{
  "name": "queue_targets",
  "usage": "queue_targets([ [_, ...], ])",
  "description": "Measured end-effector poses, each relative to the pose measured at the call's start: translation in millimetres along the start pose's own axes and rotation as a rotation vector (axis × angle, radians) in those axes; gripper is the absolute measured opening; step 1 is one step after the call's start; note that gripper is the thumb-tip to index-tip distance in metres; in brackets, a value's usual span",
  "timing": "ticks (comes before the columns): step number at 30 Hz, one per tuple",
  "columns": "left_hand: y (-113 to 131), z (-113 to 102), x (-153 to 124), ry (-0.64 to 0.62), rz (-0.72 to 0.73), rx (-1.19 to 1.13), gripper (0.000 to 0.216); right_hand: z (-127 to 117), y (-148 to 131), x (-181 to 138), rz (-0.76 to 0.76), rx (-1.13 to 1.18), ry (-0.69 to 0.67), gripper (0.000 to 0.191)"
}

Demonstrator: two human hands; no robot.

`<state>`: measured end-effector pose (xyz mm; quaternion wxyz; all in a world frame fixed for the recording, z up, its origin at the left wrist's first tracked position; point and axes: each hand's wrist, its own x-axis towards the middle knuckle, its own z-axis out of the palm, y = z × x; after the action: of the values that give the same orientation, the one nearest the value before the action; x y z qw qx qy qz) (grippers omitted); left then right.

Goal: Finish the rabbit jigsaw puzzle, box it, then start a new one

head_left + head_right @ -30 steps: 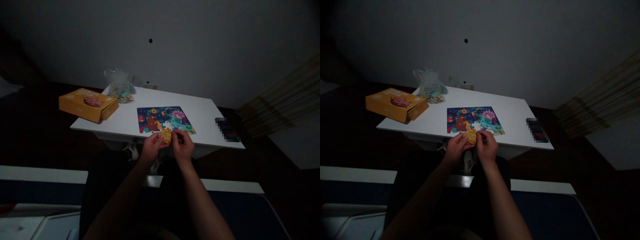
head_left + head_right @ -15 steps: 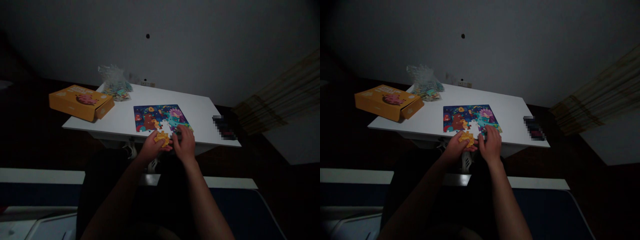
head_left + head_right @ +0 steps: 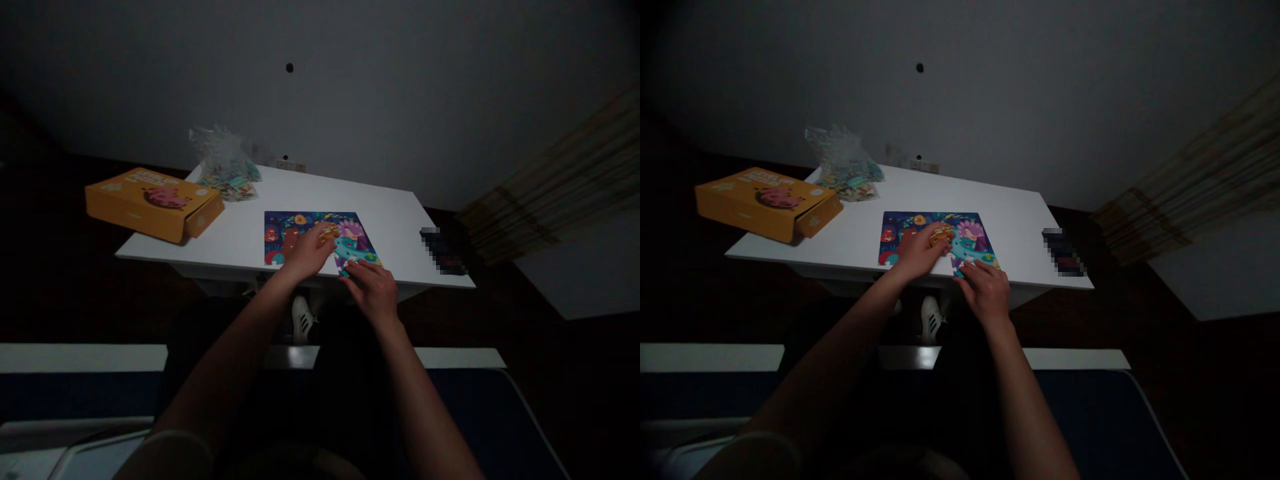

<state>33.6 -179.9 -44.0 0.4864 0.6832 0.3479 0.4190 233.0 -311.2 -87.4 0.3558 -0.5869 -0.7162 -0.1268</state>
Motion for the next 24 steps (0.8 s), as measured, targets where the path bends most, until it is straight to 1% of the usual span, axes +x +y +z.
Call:
queue_targets([
  [3, 0, 1, 4, -0.014, 0.013, 0.053, 0.033, -3, -2, 1, 0.016, 0.036, 0.011, 0.019],
  [5, 0, 0, 3, -0.022, 0.007, 0.056, 0.034, -4, -5, 4, 0.058, 0.070, 0.019, 0.021],
  [7, -1, -1, 1, -0.034, -0.004, 0.042, 0.037, -3, -8, 9, 0.155, 0.110, 0.046, 0.026],
  [11, -6, 0, 0, -0.047, -0.042, -0.098, 0.041, 2, -14, 23, 0.433, 0.179, 0.134, 0.040],
  [13, -8, 1, 0, -0.033, -0.049, -0.151, 0.041, 5, -17, 32, 0.492, 0.215, 0.147, 0.044],
  [16, -11, 2, 1, -0.024, -0.052, -0.190, 0.041, 8, -20, 44, 0.506, 0.286, 0.152, 0.045],
  [18, -12, 2, 1, -0.034, -0.054, -0.223, 0.039, 10, -24, 51, 0.502, 0.381, 0.170, 0.045],
  [21, -10, -1, 0, -0.066, -0.034, -0.249, 0.033, 16, -30, 61, 0.470, 0.533, 0.177, 0.044],
  [24, -6, -4, -2, -0.114, -0.008, -0.295, 0.037, 21, -37, 71, 0.446, 0.590, 0.147, 0.043],
])
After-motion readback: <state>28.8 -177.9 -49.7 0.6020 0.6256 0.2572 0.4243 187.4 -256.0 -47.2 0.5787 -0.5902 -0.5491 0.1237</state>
